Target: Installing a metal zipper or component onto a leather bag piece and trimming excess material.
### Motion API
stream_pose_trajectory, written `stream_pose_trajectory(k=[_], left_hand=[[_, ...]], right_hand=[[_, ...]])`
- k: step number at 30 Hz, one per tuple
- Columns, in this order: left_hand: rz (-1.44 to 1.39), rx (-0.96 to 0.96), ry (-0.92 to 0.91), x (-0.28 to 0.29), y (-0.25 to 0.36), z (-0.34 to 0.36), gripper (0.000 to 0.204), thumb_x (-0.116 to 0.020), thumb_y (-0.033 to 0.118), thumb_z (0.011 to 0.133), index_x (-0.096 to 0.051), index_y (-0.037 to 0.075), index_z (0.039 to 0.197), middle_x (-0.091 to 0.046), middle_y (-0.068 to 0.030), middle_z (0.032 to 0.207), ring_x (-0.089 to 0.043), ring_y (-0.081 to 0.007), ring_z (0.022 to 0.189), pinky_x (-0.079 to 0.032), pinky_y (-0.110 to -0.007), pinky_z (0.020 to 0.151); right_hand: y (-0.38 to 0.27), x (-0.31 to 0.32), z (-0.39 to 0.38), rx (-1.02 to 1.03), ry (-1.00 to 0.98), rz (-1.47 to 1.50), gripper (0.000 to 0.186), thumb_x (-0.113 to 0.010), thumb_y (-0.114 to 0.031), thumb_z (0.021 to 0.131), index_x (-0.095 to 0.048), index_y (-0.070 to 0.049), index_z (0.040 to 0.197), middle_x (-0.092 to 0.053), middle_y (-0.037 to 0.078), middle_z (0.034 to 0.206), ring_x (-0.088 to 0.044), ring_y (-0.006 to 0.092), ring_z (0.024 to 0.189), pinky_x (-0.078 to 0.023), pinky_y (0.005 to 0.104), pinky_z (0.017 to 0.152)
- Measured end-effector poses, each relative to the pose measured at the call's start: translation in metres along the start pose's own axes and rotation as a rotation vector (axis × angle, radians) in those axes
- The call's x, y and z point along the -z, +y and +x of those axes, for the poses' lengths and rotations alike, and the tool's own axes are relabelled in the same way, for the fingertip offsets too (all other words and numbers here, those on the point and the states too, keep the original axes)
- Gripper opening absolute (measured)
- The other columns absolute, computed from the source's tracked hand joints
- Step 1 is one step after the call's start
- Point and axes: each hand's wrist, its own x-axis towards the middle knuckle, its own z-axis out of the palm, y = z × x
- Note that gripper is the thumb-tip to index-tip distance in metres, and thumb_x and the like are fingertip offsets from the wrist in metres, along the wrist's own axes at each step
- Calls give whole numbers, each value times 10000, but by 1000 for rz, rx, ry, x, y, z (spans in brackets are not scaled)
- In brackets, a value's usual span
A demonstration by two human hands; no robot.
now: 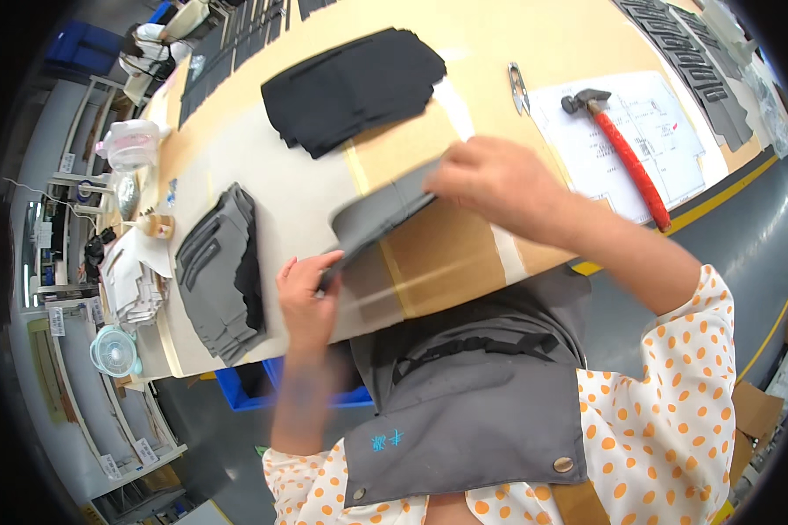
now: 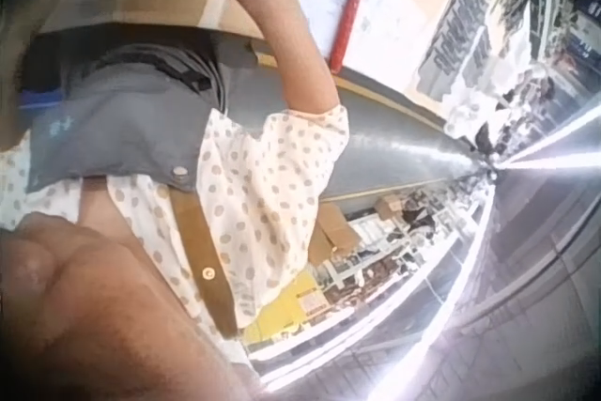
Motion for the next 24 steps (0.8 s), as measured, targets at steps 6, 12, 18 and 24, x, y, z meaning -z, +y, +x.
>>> stream_pose_trajectory(k=[6, 12, 18, 24], left_hand=[[-946, 465, 197, 67, -3, 91, 205, -757, 12, 927, -711, 2, 1126, -762, -59, 1040, -693, -104, 921, -533, -248, 870], [-1087, 562, 168, 30, -48, 131, 164, -754, 41, 933, -712, 2, 1086, -747, -47, 1069, -663, -103, 975, -489, -267, 931], [-1077, 694, 166, -11, -70, 159, 145, -756, 71, 947, -704, 21, 1072, -744, -18, 1004, -655, -90, 936, -490, -266, 907], [-1105, 697, 149, -23, -85, 163, 140, -739, 92, 969, -708, 29, 1090, -743, -11, 1005, -656, -84, 939, -487, -256, 910]], right_hand=[[50, 52, 91, -448, -83, 659, 278, -730, -45, 933, -750, -75, 1209, -731, 27, 1129, -643, 115, 1029, -512, 270, 969], [90, 12, 111, -598, -61, 714, 318, -729, -61, 924, -738, -78, 1242, -703, 66, 1160, -626, 157, 1116, -505, 305, 1001], [134, -32, 109, -723, -24, 778, 362, -713, -65, 930, -708, -77, 1292, -668, 101, 1184, -618, 183, 1144, -491, 314, 1029], [147, -46, 106, -762, -14, 803, 347, -692, -62, 948, -705, -70, 1294, -664, 91, 1176, -617, 169, 1143, -492, 307, 1025]])
